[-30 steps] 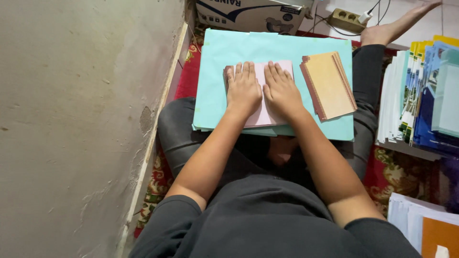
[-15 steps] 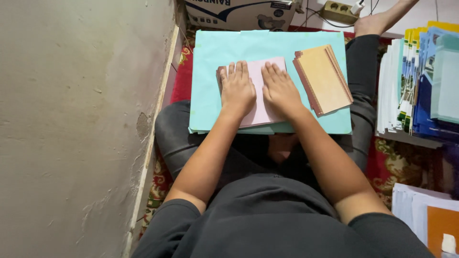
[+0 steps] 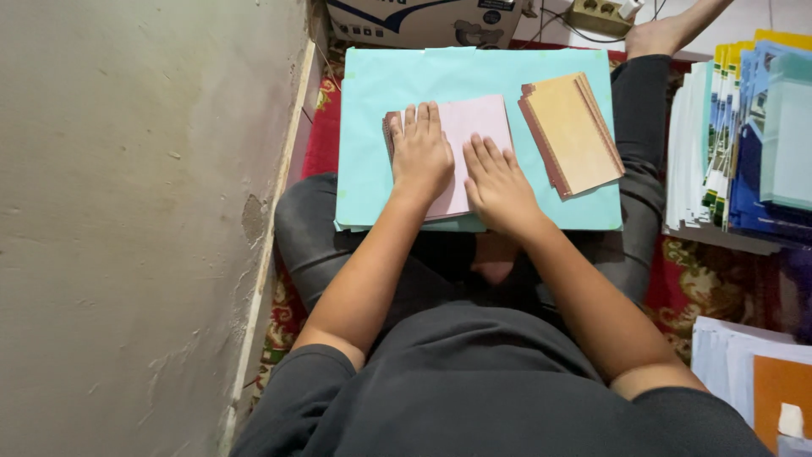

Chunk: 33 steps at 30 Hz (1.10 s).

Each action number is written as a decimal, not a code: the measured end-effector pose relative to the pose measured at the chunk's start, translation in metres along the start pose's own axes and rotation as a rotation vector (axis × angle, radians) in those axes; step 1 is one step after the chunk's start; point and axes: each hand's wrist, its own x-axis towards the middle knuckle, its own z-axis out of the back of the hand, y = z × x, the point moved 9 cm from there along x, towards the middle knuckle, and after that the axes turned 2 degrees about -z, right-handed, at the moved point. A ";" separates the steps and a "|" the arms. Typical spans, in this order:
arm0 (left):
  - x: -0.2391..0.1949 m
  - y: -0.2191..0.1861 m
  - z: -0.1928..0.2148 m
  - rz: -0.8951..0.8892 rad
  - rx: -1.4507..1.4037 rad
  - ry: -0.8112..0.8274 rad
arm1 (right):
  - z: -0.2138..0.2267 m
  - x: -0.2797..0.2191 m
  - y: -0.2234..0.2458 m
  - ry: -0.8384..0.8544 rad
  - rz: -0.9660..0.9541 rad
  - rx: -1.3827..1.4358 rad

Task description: The person sits on the floor and repeatedly folds a stack of pink paper sheets in half, pressing the crease with both hands. They then lift the folded stack and place it on top of a larger stack of light blue paper.

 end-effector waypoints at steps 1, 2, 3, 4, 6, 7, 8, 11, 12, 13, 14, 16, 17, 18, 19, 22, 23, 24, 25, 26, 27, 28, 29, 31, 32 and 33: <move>-0.001 0.001 -0.002 0.001 -0.001 -0.003 | -0.005 0.018 -0.007 -0.001 0.002 -0.002; -0.002 0.000 -0.002 -0.007 0.021 -0.019 | -0.006 0.035 -0.014 -0.030 -0.007 -0.006; -0.001 0.001 -0.001 -0.015 0.044 -0.039 | -0.007 0.055 -0.022 -0.061 -0.014 -0.011; 0.002 0.001 -0.001 -0.014 0.044 -0.044 | -0.004 0.066 -0.024 -0.064 -0.011 -0.013; 0.000 0.003 -0.002 -0.006 0.042 -0.053 | -0.002 0.081 -0.026 -0.070 -0.013 0.009; 0.000 0.003 -0.003 -0.009 0.043 -0.051 | -0.001 0.074 -0.024 -0.070 -0.016 0.011; 0.000 0.004 -0.004 -0.007 0.045 -0.050 | 0.003 0.068 -0.020 -0.088 0.008 0.011; 0.001 0.004 -0.005 -0.015 0.045 -0.043 | 0.013 0.027 -0.008 -0.132 0.015 0.005; 0.001 0.004 -0.005 -0.016 0.045 -0.039 | 0.017 0.010 -0.004 -0.155 0.007 -0.002; -0.001 0.000 0.004 -0.020 0.041 -0.035 | 0.014 0.001 -0.006 -0.152 0.001 -0.004; -0.003 -0.006 0.011 -0.039 0.052 -0.009 | 0.013 -0.009 -0.010 -0.182 -0.034 0.003; -0.015 -0.016 0.022 -0.051 0.057 0.021 | 0.010 -0.021 -0.015 -0.204 -0.067 0.007; -0.022 -0.028 0.018 -0.124 0.032 0.121 | 0.010 -0.020 -0.016 -0.200 -0.057 0.023; -0.029 -0.040 0.015 -0.198 0.008 0.221 | 0.010 -0.018 -0.017 -0.197 -0.046 0.039; -0.037 -0.042 0.008 -0.197 0.005 0.221 | 0.007 -0.018 -0.018 -0.195 -0.045 0.036; -0.042 -0.047 -0.004 -0.251 -0.005 0.199 | 0.001 -0.016 -0.021 -0.197 -0.031 0.000; -0.036 -0.043 -0.007 -0.234 -0.009 0.226 | 0.000 -0.017 -0.021 -0.196 -0.029 -0.002; -0.030 -0.040 -0.010 -0.218 -0.012 0.253 | -0.001 -0.018 -0.021 -0.194 -0.028 -0.004; -0.020 -0.039 -0.007 -0.221 -0.013 0.259 | -0.001 -0.018 -0.019 -0.191 -0.033 -0.001; -0.010 -0.037 -0.006 -0.200 -0.014 0.284 | -0.001 -0.019 -0.018 -0.192 -0.028 0.003; 0.004 -0.037 -0.004 -0.185 -0.015 0.304 | 0.002 -0.017 -0.019 -0.199 -0.027 0.003; 0.012 -0.039 -0.006 -0.194 -0.016 0.304 | 0.006 -0.016 -0.018 -0.202 -0.036 0.002; 0.017 -0.040 -0.009 -0.203 -0.001 0.303 | 0.007 -0.017 -0.017 -0.196 -0.056 0.017; 0.015 -0.043 -0.014 -0.212 0.013 0.309 | 0.006 -0.018 -0.017 -0.185 -0.079 0.036; 0.009 -0.045 -0.015 -0.222 0.023 0.304 | 0.006 -0.019 -0.017 -0.208 -0.076 0.031; 0.005 -0.046 -0.014 -0.229 0.033 0.293 | 0.008 -0.017 -0.017 -0.233 -0.068 0.024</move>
